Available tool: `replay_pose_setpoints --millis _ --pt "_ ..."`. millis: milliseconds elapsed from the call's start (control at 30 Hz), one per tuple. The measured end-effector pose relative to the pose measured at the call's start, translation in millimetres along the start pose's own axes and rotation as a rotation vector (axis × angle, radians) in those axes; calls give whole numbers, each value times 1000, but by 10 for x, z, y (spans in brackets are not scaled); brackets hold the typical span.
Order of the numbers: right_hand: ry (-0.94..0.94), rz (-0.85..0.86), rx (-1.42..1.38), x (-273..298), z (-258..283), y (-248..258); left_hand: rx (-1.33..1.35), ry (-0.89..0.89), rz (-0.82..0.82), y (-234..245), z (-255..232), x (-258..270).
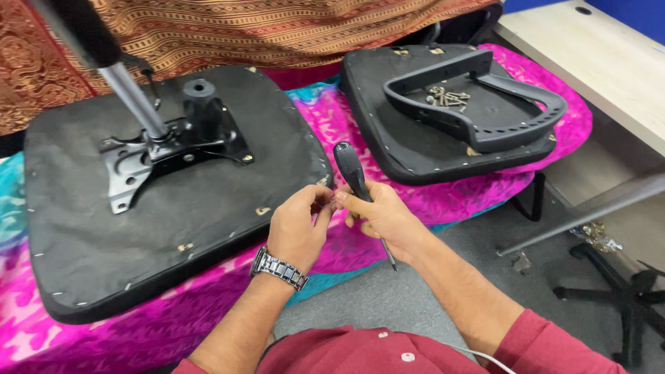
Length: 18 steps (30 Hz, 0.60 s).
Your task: The person attaches a chair seat to a metal base using a screwdriver. They position the seat, insert screws, and tighten them to secure the seat to the base.
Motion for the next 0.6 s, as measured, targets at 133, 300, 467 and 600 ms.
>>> replay_pose_setpoints --millis 133,300,467,600 --pt "-43 64 99 -309 191 -676 -42 -96 -43 745 142 -14" --pt "-64 133 163 -609 236 -1513 -140 -94 -14 1583 474 37" --pt "-66 219 92 -773 253 -2112 -203 -171 -37 2160 588 94" --pt "-96 250 135 -893 176 -2289 -343 -97 -228 2586 830 158"
Point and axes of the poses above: each hand's wrist, its own x-axis away from the middle knuckle, its own y-axis out of the back of the hand, z = x × y, the point moved 9 cm from there along -x, towards the middle knuckle, and after that the axes turned 14 degrees about x, right-handed, at the moved point
